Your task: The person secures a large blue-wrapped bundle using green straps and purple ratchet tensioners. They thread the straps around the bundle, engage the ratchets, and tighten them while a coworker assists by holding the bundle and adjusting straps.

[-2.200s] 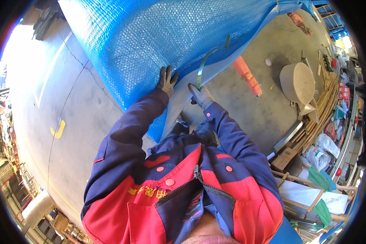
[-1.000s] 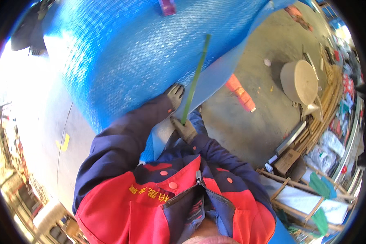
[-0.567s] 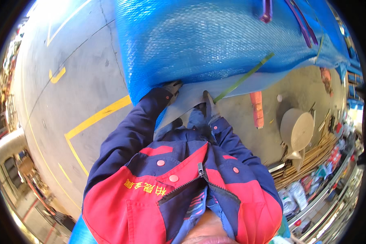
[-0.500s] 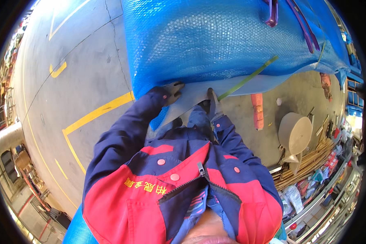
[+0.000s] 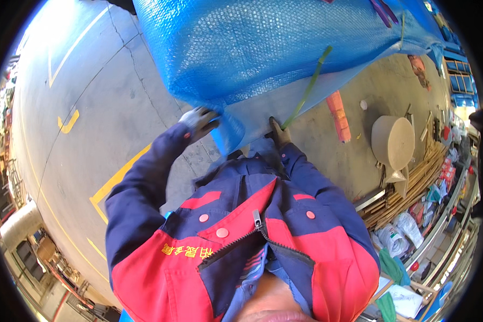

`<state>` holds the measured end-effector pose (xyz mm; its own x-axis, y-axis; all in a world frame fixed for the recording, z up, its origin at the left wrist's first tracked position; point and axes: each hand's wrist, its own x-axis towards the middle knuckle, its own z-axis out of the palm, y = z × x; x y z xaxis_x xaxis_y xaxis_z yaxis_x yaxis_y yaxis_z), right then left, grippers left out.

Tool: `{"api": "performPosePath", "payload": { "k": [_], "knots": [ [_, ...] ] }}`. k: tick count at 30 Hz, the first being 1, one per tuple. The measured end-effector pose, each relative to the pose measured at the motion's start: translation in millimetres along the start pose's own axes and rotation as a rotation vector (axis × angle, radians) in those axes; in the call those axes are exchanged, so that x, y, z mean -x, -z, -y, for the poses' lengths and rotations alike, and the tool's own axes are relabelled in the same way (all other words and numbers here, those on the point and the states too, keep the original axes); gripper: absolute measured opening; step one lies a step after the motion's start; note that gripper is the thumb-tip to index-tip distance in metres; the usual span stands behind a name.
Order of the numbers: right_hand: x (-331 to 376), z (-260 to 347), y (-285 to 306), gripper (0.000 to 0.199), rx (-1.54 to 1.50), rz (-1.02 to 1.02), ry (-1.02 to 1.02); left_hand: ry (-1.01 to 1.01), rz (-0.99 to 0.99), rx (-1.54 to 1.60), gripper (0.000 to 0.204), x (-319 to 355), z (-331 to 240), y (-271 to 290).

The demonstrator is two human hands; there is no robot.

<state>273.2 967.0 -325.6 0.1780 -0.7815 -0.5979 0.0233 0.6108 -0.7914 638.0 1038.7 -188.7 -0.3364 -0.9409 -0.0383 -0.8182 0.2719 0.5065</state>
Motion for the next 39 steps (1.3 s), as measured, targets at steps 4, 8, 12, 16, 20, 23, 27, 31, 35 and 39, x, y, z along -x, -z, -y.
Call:
{"api": "performPosePath", "payload": {
  "k": [4,8,12,16,20,23,27,31,35,39],
  "knots": [
    [-6.1,-4.7,-2.3,0.034,0.001,-0.003,0.157,0.061,0.178,-0.407,0.028,-82.5,8.5,-59.6],
    [2.3,69.3,-39.1,0.027,-0.099,0.03,-0.038,0.128,0.402,-0.791,0.028,-110.3,-16.1,-82.4],
    [-14.8,175.6,-100.1,0.032,-0.133,0.029,-0.128,-0.012,0.357,-0.288,0.03,-102.1,-25.6,5.8],
    [-40.6,221.8,-143.8,0.029,-0.143,0.148,-0.114,0.219,-0.549,0.321,0.063,-43.4,-52.1,81.4],
    [-71.4,214.5,-157.7,0.027,-0.191,0.156,-0.161,0.225,-0.4,-0.358,0.058,-57.5,-60.1,63.4],
    [-89.1,215.1,-142.5,0.031,-0.125,0.233,-0.282,0.428,-0.213,-0.305,0.043,-88.3,-26.4,52.7],
    [-74.5,236.3,-98.7,0.039,0.256,0.371,0.038,0.521,-0.132,-0.186,0.024,-106.7,14.3,55.9],
    [-39.3,236.6,-64.8,0.039,0.248,0.527,0.092,0.573,-0.005,-0.106,0.024,-115.1,24.1,56.7],
    [-68.1,227.9,-36.9,0.023,0.647,0.78,0.646,0.493,-0.058,-0.136,0.025,-117.0,20.9,66.3],
    [-106.5,232.5,-13.1,0.026,1.064,0.986,0.526,0.339,0.0,-0.011,0.02,-118.3,20.8,83.8]
  ]
}}
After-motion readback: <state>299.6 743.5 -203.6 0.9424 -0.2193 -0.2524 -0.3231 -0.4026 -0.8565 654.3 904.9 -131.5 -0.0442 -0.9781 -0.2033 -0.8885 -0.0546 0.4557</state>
